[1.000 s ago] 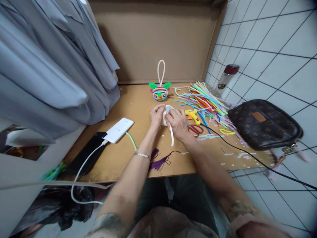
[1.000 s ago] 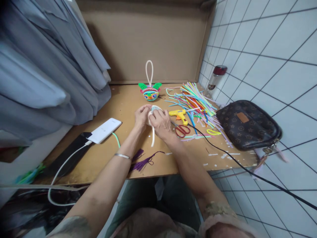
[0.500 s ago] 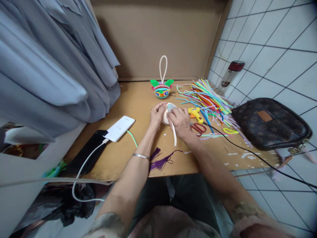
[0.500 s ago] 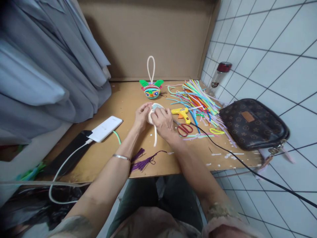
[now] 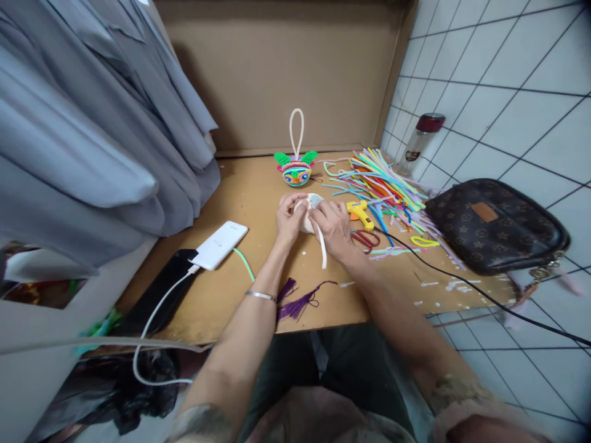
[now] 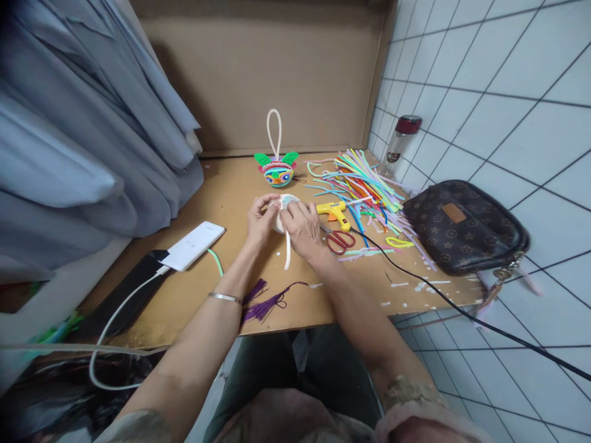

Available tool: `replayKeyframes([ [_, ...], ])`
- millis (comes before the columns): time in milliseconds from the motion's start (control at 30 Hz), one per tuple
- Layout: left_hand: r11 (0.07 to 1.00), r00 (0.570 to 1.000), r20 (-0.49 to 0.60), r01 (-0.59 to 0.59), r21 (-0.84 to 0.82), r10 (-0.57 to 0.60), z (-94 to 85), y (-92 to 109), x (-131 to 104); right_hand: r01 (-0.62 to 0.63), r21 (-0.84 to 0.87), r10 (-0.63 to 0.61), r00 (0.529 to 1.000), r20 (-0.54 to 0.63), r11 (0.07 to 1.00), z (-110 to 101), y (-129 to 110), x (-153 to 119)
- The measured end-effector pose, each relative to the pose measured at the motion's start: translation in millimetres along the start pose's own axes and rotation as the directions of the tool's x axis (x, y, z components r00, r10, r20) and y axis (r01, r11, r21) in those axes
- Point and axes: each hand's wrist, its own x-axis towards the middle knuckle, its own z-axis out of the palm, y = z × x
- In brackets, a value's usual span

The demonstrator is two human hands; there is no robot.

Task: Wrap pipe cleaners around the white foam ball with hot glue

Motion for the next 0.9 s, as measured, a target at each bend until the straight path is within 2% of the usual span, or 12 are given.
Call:
replayKeyframes([
  [100,0.997,0.997,0.002,-0.077,0.031,0.076,-4.4,8,-1,-0.001,0.004,0.001,1.0,-0.005,1.0,0,0,0],
  [300,0.979,0.979,0.104,-0.185,0.088,0.176,-12.5,11,-2,0.001,0.004,-0.001,1.0,-0.013,1.0,1,-1,0],
  [533,0.971,0.978,0.141,-0.178,0.159,0.156,-14.9,11,-9,-0.03,0.044,0.029,0.999,0.025,0.999,-3,-3,1],
  [667,0.945,0.963,0.222,-0.206,0.253,0.151,-18.0,19,-16,-0.09,0.067,0.086,0.994,0.061,0.994,-6,-4,2],
  [833,0.848,0.922,0.364,-0.294,0.442,0.13,-25.1,27,-26,-0.135,0.111,0.127,0.989,0.078,0.985,-5,0,2],
  [900,0.819,0.919,0.385,-0.286,0.497,0.087,-24.6,28,-29,-0.145,0.13,0.135,0.988,0.08,0.981,-5,1,2],
])
